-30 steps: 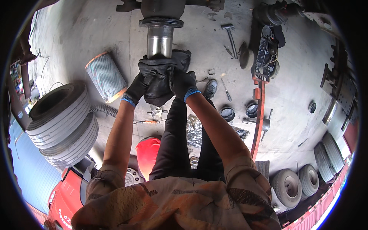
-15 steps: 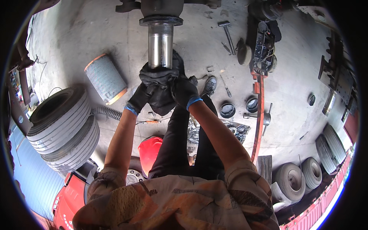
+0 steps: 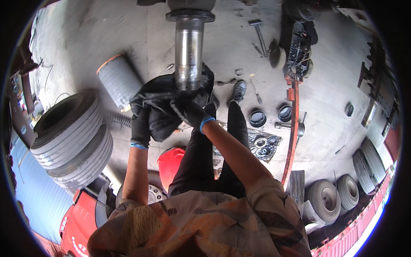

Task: The person wipes a cylindrical metal axle or shaft with a black cloth, rotating it to clean multiple sides. The person then moves to a second axle and repeats the wiping process. The person also wipes a thin metal rod with the cloth.

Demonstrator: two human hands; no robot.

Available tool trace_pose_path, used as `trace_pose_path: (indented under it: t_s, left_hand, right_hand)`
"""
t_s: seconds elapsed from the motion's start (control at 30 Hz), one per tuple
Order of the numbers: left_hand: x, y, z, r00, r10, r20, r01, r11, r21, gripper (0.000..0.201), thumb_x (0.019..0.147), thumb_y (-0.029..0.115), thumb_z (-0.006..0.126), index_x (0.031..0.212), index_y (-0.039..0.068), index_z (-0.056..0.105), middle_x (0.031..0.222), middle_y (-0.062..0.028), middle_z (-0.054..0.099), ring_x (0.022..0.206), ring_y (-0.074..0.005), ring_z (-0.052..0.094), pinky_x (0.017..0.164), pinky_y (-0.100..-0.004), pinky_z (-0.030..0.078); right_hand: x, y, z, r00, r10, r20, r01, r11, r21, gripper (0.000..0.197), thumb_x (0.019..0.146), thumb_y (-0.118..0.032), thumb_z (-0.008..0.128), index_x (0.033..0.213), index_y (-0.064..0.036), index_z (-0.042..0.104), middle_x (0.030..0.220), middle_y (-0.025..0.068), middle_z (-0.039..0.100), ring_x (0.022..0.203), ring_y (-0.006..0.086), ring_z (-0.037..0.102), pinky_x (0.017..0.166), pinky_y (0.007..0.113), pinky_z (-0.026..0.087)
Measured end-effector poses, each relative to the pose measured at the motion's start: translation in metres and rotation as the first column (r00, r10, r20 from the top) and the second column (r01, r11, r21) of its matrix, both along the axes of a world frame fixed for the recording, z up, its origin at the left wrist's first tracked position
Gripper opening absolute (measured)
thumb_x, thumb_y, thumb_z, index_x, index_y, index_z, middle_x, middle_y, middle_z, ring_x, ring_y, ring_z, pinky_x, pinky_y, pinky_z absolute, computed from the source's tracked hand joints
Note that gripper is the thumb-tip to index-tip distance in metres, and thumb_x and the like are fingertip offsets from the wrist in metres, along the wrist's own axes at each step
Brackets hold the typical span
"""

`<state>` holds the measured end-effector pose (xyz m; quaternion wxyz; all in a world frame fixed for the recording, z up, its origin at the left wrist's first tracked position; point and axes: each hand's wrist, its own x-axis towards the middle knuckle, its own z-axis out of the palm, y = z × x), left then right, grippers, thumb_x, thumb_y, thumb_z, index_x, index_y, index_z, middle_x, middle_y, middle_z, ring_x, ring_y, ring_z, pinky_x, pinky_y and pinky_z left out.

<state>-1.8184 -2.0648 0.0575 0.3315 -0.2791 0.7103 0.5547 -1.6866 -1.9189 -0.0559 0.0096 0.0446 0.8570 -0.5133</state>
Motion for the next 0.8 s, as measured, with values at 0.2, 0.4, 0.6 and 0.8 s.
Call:
trace_pose_path:
  t_s: [0.2, 0.4, 0.6, 0.8]
  left_hand:
    - [-0.027, -0.027, -0.001, 0.889, -0.179, -0.422, 0.078, 0.966, -0.247, 0.033, 0.085, 0.020, 0.065, 0.111, 0.001, 0.060, 0.099, -0.0103, 0.066, 0.088, -0.0194, 0.063, 0.075, -0.0305, 0.050]
    - [-0.046, -0.016, -0.007, 0.685, -0.482, -0.546, 0.135, 0.820, -0.556, 0.033, 0.082, 0.019, 0.068, 0.108, 0.002, 0.059, 0.099, -0.0093, 0.066, 0.088, -0.0220, 0.062, 0.078, -0.0324, 0.048]
    - [-0.054, 0.104, 0.045, 0.964, 0.111, -0.242, 0.064, 0.785, 0.616, 0.060, 0.088, 0.053, 0.043, 0.116, 0.000, 0.053, 0.104, -0.0133, 0.059, 0.094, -0.0263, 0.056, 0.084, -0.0357, 0.046]
    - [-0.004, 0.203, -0.002, 0.366, -0.757, -0.541, 0.450, 0.653, -0.609, 0.065, 0.078, 0.034, 0.071, 0.130, 0.003, 0.045, 0.119, -0.0179, 0.050, 0.104, -0.0364, 0.052, 0.091, -0.0454, 0.043]
  right_hand:
    - [0.033, 0.025, -0.016, 0.984, 0.129, 0.119, -0.175, 0.797, 0.579, 0.040, 0.086, -0.019, 0.051, 0.125, -0.0082, 0.054, 0.122, 0.0122, 0.055, 0.116, 0.0278, 0.050, 0.097, 0.040, 0.043]
    - [0.041, 0.055, 0.030, 0.941, 0.276, 0.197, -0.339, 0.766, 0.546, 0.041, 0.085, -0.019, 0.051, 0.122, -0.0023, 0.054, 0.123, 0.0107, 0.055, 0.116, 0.0243, 0.050, 0.100, 0.037, 0.040]
    - [0.036, 0.080, 0.054, 0.969, 0.205, 0.138, -0.232, 0.948, 0.219, 0.055, 0.079, -0.014, 0.060, 0.131, -0.0025, 0.046, 0.125, 0.0166, 0.053, 0.112, 0.0304, 0.053, 0.094, 0.040, 0.046]
    - [0.060, 0.087, 0.043, 0.990, 0.105, 0.092, -0.124, 0.964, 0.234, 0.046, 0.078, -0.005, 0.059, 0.123, -0.0019, 0.052, 0.117, 0.0165, 0.058, 0.105, 0.0313, 0.057, 0.091, 0.038, 0.048]
